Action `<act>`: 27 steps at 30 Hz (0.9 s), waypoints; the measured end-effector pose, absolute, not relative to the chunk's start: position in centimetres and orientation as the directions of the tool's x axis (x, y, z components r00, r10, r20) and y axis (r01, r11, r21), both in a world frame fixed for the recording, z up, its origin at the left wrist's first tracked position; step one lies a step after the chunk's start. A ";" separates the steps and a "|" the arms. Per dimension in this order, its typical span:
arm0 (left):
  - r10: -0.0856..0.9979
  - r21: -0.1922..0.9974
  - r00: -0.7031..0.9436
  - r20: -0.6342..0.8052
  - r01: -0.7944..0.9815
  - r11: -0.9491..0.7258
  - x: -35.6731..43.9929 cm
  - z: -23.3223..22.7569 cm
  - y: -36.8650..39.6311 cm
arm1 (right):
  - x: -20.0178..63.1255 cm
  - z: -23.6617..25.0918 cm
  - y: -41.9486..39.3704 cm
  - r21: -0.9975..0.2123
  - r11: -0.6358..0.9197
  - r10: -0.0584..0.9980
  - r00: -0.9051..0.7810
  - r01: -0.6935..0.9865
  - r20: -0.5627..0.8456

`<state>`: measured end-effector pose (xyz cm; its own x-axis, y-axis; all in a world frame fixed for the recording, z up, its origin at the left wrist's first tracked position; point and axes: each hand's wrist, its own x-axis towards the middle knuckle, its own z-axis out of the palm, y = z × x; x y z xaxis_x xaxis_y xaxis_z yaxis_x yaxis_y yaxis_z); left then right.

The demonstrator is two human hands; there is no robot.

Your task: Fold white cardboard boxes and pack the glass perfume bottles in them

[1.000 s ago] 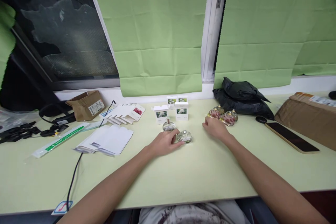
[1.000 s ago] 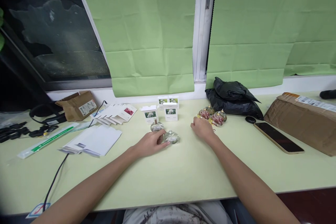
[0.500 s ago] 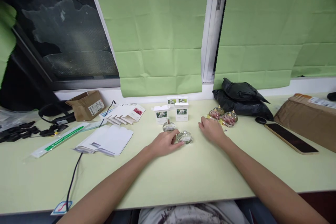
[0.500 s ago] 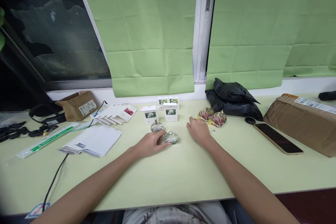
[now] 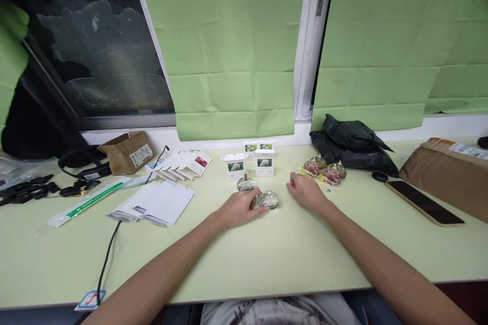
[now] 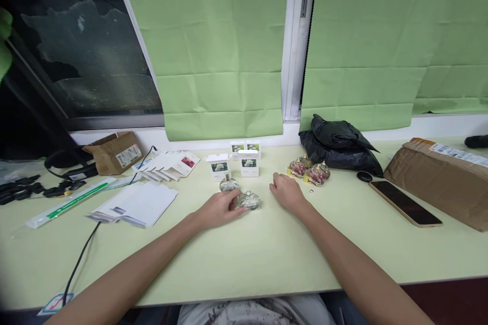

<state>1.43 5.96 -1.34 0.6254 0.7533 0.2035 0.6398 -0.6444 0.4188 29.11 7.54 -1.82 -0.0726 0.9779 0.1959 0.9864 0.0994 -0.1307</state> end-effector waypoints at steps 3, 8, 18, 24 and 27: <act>0.749 0.410 0.627 0.212 0.639 -0.651 1.4 -1.4 5.9 | 28.9 -2.0 7.5 -0.156 0.142 0.971 -0.107 0.978 0.212; 0.749 0.398 0.627 0.213 0.645 -0.652 1.4 -1.4 5.9 | 28.6 -2.2 7.3 -0.182 0.209 0.957 -0.163 0.961 0.241; 0.748 0.422 0.628 0.215 0.631 -0.651 1.5 -1.4 6.0 | 28.7 -2.1 7.3 -0.192 0.295 0.936 -0.243 0.936 0.253; 0.749 0.413 0.627 0.214 0.637 -0.651 1.4 -1.5 6.0 | 28.7 -2.0 7.2 -0.193 0.315 0.932 -0.264 0.929 0.249; 0.750 0.416 0.628 0.207 0.638 -0.648 1.5 -1.4 6.0 | 28.8 -2.0 7.2 -0.195 0.336 0.927 -0.286 0.922 0.243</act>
